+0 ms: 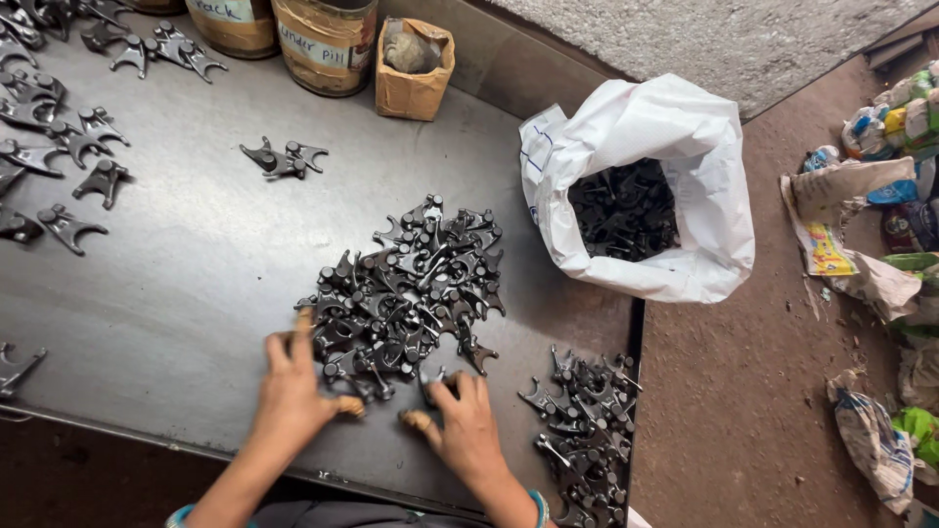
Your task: The person picks up dark metal castings from a workbench one at a time, turns them in their hands, and places them into a white sack on the bench. They occasionally gather several castings in one hand before dropping them into the sack, working through a large pile of parts.
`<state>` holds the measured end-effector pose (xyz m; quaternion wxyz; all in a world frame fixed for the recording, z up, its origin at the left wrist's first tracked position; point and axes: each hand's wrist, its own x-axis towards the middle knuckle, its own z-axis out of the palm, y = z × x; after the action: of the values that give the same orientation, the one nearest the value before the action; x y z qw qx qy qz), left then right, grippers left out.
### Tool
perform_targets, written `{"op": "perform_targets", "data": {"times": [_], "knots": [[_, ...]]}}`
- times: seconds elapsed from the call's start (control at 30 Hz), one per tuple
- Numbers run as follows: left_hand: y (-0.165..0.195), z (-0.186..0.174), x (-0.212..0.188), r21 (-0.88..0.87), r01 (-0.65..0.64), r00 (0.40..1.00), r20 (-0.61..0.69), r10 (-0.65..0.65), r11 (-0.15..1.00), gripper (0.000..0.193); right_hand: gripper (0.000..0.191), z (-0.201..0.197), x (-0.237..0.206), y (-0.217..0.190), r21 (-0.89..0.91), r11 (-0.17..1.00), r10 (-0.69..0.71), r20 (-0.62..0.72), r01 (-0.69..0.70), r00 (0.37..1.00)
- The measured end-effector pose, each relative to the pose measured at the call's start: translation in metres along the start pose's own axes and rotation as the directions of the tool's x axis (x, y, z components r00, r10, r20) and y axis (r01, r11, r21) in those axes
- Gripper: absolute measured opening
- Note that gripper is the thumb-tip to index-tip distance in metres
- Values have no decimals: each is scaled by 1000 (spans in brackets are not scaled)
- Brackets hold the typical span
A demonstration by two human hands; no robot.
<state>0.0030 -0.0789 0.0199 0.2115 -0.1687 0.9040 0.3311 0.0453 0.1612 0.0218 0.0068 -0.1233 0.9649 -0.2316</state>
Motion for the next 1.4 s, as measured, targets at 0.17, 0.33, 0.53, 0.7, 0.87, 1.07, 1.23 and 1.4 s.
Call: {"op": "perform_targets", "data": {"times": [0.17,0.33,0.53,0.7,0.87,1.07,1.23,1.4], "knots": [[20,9,8,-60,-179,956,-245,160,982,139,32,6,-27,21,68,995,-61,-120,69,991],[26,14,29,-73,-174,957,-248,151,982,140,29,22,-36,61,401,905,198,-106,-141,974],[42,-1,53,-66,-274,921,-307,242,959,138,15,37,-29,108,945,-229,475,317,-233,821],[38,-33,42,48,-192,964,-179,197,980,126,21,37,-36,133,847,-434,417,492,-308,764],[42,27,-3,-259,-380,874,-414,253,888,51,17,28,-31,122,918,-290,507,387,-271,770],[28,128,-3,-929,337,910,363,200,152,44,34,-10,6,79,716,675,353,-103,-177,930],[10,132,16,-915,403,883,397,251,29,43,54,-10,38,51,61,972,235,-310,-227,921],[19,114,9,-901,431,868,428,251,46,33,47,-1,31,68,580,784,399,-201,-220,895]]}}
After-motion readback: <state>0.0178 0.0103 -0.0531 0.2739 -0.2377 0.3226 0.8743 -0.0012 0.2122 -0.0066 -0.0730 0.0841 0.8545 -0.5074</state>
